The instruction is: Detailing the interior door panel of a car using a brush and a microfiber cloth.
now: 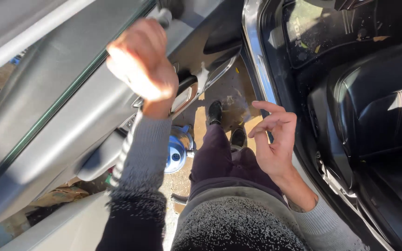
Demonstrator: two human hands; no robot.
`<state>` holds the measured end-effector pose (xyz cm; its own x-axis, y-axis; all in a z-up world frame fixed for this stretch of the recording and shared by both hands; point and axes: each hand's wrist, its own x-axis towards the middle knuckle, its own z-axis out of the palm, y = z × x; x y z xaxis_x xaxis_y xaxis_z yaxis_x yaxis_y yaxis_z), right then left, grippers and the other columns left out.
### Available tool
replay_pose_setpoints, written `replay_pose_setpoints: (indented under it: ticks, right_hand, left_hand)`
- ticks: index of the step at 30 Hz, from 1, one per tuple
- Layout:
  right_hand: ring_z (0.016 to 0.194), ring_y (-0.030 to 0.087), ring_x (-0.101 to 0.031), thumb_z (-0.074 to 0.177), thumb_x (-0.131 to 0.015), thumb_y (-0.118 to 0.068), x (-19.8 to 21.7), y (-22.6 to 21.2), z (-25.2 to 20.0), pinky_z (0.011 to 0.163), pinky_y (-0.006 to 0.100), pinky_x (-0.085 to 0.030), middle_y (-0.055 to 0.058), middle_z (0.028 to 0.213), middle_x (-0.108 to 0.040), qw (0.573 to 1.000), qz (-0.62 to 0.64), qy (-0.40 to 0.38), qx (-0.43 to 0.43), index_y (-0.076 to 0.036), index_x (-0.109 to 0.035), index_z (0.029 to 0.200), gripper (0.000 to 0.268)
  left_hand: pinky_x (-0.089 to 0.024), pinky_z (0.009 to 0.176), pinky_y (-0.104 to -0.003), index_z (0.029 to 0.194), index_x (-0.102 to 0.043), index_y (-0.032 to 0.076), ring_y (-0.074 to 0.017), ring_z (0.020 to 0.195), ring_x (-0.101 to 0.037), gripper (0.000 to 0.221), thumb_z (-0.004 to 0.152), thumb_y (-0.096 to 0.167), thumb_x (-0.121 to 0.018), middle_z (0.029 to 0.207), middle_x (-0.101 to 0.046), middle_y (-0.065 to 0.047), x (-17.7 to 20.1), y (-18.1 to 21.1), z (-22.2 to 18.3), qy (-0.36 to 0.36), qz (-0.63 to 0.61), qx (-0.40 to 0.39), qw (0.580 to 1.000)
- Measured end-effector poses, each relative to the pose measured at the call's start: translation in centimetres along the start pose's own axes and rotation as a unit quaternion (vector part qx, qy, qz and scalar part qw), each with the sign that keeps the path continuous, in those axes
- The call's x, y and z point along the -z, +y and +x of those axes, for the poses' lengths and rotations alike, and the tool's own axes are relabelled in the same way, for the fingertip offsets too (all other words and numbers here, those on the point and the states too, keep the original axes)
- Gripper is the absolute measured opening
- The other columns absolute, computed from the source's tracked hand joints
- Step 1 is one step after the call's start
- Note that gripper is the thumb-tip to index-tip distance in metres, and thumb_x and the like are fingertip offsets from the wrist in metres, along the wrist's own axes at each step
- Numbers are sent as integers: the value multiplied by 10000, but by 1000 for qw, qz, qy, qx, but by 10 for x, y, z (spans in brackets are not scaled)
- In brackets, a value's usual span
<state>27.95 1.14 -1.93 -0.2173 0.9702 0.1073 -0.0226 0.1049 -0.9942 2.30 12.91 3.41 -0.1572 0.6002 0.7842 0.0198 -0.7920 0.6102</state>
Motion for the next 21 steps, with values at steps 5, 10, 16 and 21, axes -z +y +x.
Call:
replay_pose_setpoints:
  ticks: [5,10,16,21]
  right_hand:
    - [800,141,-632,945,-441,183,5,0,7,771,272,-581,277,1455,-496,999,-11,33,-6,-34,-322,1219,369]
    - [848,162,-655,957,-455,186,3,4,12,784,280,-580,288,1444,-497,999,-27,30,-5,-33,-314,1212,364]
    - [803,145,-644,960,-459,178,2,1,8,781,279,-577,283,1450,-490,998,-30,37,-29,-25,-321,1216,355]
    - [813,144,-640,961,-451,171,-7,2,13,787,277,-580,275,1448,-495,999,-27,19,-20,-28,-321,1212,345]
  left_hand:
    - [-170,498,-327,662,-286,122,-127,535,-232,548,1128,334,-480,611,-266,-14,-42,-50,-6,291,-129,-82,944]
    - [-197,450,-313,692,-303,182,-149,484,-242,410,1052,267,-481,593,-247,-8,-26,-47,-3,202,-288,16,936]
    - [-231,448,-311,664,-406,107,-120,477,-247,475,1098,283,-479,556,-286,-4,-6,-75,16,291,-184,-176,922]
    - [-264,446,-324,734,-404,128,-150,474,-301,314,990,144,-585,572,-313,5,-18,-63,6,251,-151,-152,944]
